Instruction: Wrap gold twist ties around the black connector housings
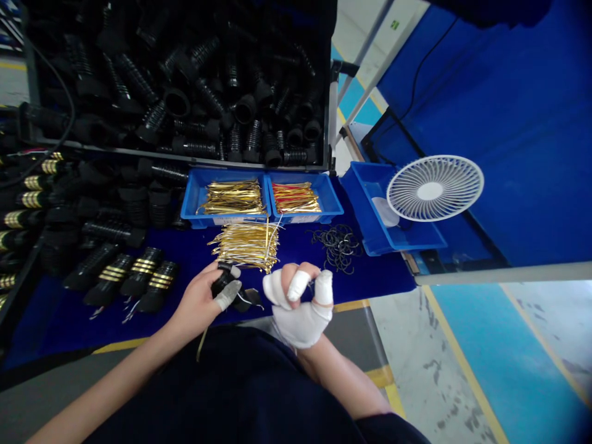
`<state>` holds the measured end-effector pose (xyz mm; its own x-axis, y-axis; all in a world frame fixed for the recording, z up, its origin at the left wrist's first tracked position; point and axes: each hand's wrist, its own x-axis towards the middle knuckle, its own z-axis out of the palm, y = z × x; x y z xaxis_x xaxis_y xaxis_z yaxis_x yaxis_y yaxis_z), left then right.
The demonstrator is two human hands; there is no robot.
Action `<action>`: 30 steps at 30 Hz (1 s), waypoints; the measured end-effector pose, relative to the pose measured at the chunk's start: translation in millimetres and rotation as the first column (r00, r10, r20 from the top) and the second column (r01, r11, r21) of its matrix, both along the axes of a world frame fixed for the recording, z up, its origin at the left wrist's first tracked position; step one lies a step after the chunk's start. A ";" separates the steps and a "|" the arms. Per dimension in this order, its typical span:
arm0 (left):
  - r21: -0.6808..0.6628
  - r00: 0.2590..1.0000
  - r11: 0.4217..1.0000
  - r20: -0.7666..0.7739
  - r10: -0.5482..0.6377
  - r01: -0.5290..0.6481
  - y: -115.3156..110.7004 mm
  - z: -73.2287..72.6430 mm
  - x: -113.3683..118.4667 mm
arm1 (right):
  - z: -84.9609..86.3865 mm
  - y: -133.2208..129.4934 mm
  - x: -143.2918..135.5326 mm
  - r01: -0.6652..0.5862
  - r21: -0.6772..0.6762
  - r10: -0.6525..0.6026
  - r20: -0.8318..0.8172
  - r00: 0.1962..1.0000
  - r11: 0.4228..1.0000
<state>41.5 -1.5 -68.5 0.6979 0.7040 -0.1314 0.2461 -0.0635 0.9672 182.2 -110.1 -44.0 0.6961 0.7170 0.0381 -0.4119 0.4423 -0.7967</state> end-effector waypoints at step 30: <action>-0.862 0.866 0.506 0.230 0.444 -0.031 15.8 35.7 -14.9 | 25.8 184.7 43.4 0.378 -0.485 0.558 0.822 -0.109 0.789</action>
